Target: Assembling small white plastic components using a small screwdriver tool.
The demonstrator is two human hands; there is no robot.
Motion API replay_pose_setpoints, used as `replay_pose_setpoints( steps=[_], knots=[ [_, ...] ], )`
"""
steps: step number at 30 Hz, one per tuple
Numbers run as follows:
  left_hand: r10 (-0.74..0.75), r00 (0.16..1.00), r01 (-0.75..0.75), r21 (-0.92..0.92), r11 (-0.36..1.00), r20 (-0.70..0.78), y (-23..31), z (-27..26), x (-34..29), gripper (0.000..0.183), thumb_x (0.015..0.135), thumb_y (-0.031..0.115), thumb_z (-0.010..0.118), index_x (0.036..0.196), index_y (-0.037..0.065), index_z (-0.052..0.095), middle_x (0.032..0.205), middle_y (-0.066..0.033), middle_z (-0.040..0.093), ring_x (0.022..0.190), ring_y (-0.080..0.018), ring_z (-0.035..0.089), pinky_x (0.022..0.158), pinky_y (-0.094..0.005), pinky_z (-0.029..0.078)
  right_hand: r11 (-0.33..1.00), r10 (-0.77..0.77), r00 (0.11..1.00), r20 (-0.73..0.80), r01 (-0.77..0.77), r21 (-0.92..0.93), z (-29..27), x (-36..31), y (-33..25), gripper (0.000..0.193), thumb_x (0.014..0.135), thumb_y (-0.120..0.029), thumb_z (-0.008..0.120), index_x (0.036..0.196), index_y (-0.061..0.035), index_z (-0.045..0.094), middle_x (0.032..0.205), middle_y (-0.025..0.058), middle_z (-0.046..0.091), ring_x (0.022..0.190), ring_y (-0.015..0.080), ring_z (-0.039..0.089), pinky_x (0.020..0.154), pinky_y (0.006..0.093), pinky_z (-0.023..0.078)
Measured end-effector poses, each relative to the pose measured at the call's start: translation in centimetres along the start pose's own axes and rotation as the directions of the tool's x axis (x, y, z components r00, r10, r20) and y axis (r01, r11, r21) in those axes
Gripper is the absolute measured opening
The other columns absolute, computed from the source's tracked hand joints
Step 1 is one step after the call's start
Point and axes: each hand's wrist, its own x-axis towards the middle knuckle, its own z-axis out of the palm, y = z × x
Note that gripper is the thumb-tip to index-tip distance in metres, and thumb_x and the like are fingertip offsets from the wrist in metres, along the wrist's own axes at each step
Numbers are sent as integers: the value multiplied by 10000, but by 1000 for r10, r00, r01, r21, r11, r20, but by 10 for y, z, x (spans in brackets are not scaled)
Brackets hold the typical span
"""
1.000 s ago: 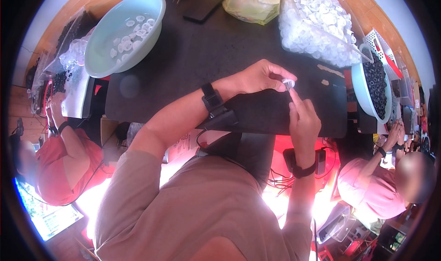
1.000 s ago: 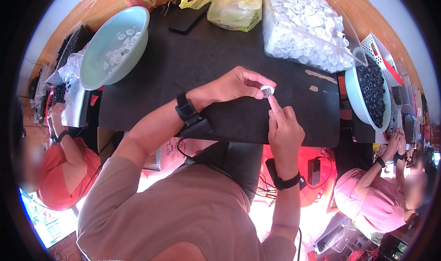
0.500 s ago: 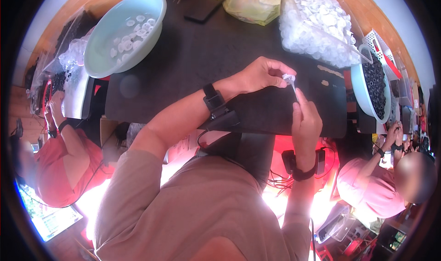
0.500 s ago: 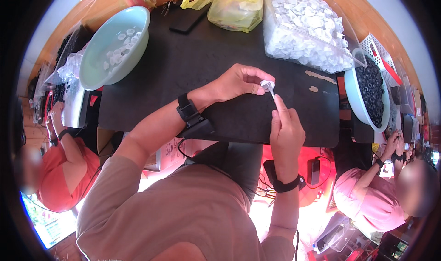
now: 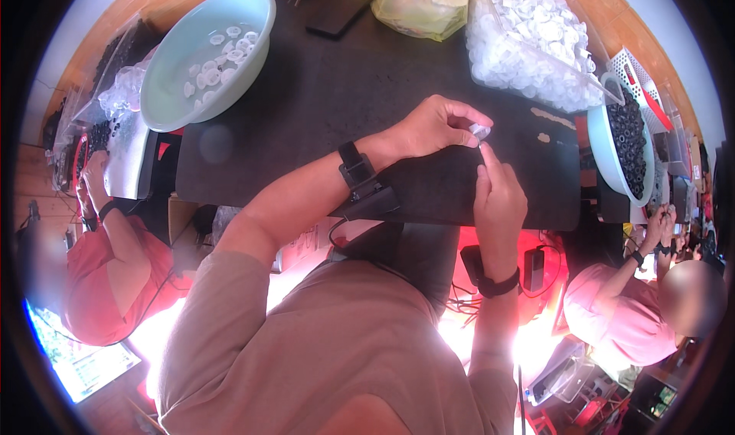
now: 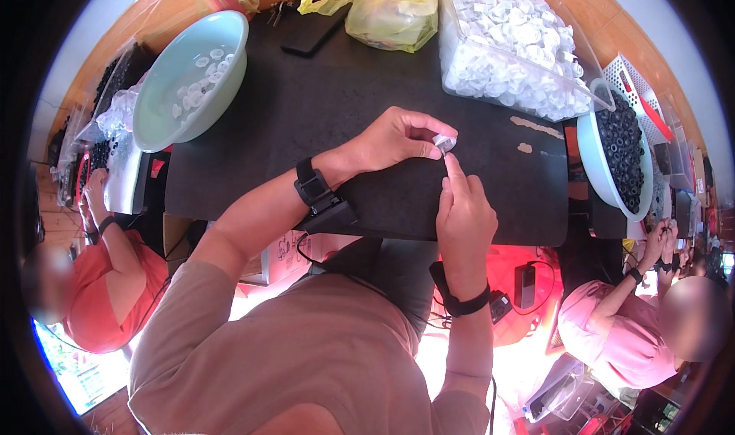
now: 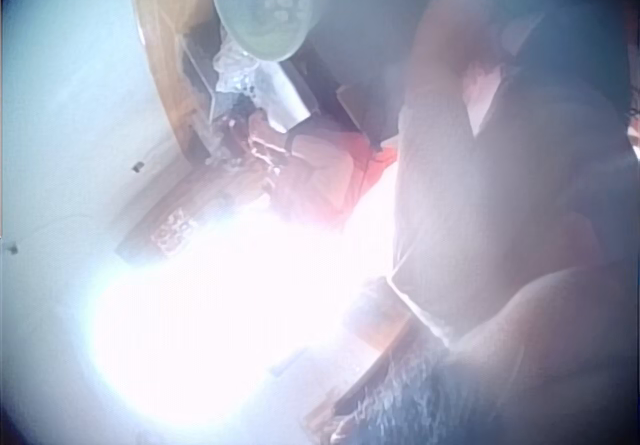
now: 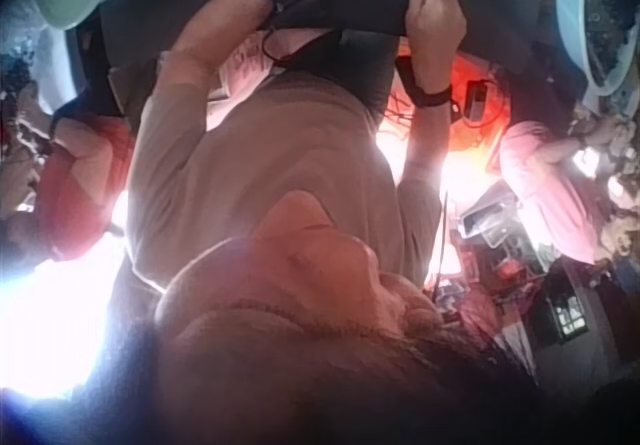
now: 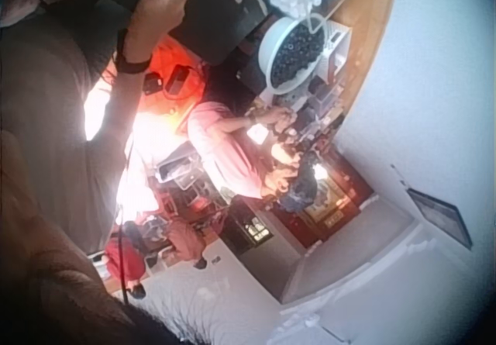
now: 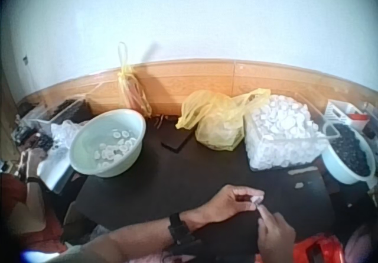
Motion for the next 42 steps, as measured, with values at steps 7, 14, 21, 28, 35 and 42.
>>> replay_pose_setpoints(
  steps=[7, 14, 21, 28, 35, 42],
  knots=[
    [-45, 998, 38, 158, 987, 41, 3, 1, 0, 361, 868, -68, 689, 1221, 2, 667, 1101, -78, 700, 997, -110, 647, 894, -261, 528, 997, -10, 997, 77, 16, -81, -6, 4, 5, 333, 949, -133, 572, 1274, -129, 641, 817, 106, 586, 694, 325, 623, 622, 433, 496],
    [-8, 998, 15, -100, 995, 68, 6, -4, 1, 331, 891, -23, 681, 1218, 14, 642, 1138, -64, 681, 1061, -130, 633, 956, -289, 503, 933, 13, 999, 51, -30, 358, -21, -2, 17, 365, 917, -103, 616, 1278, -48, 624, 835, 115, 560, 729, 234, 575, 682, 357, 463],
    [-2, 994, 15, -115, 993, 107, 6, -5, 2, 319, 908, 14, 678, 1225, 13, 642, 1147, -60, 683, 1062, -125, 629, 965, -291, 495, 883, 156, 971, 183, -220, 415, -31, 3, 8, 367, 953, -89, 567, 1315, -46, 609, 772, 117, 554, 659, 231, 556, 654, 341, 457],
    [5, 994, 7, -113, 994, 111, 4, -7, 2, 312, 911, 20, 678, 1221, 15, 650, 1147, -58, 686, 1061, -120, 630, 964, -289, 495, 933, 28, 991, 128, -72, 353, -35, 6, 9, 351, 968, -98, 548, 1308, -36, 608, 806, 152, 600, 680, 273, 588, 673, 352, 470],
    [-17, 994, 30, -117, 993, 105, 6, -6, 1, 316, 912, 17, 676, 1227, 14, 653, 1147, -60, 688, 1059, -122, 634, 958, -283, 498, 926, 38, 987, 158, -95, 366, -38, 8, 5, 335, 971, -92, 538, 1288, -17, 614, 846, 172, 637, 708, 282, 611, 690, 358, 479],
    [-7, 994, 20, -119, 993, 112, 5, -7, 2, 316, 912, 10, 673, 1228, 10, 652, 1147, -67, 689, 1056, -121, 636, 957, -284, 500, 928, 66, 976, 205, -136, 347, -38, 10, 6, 336, 965, -100, 539, 1276, -3, 617, 888, 195, 662, 743, 299, 642, 717, 368, 491]
  ],
)
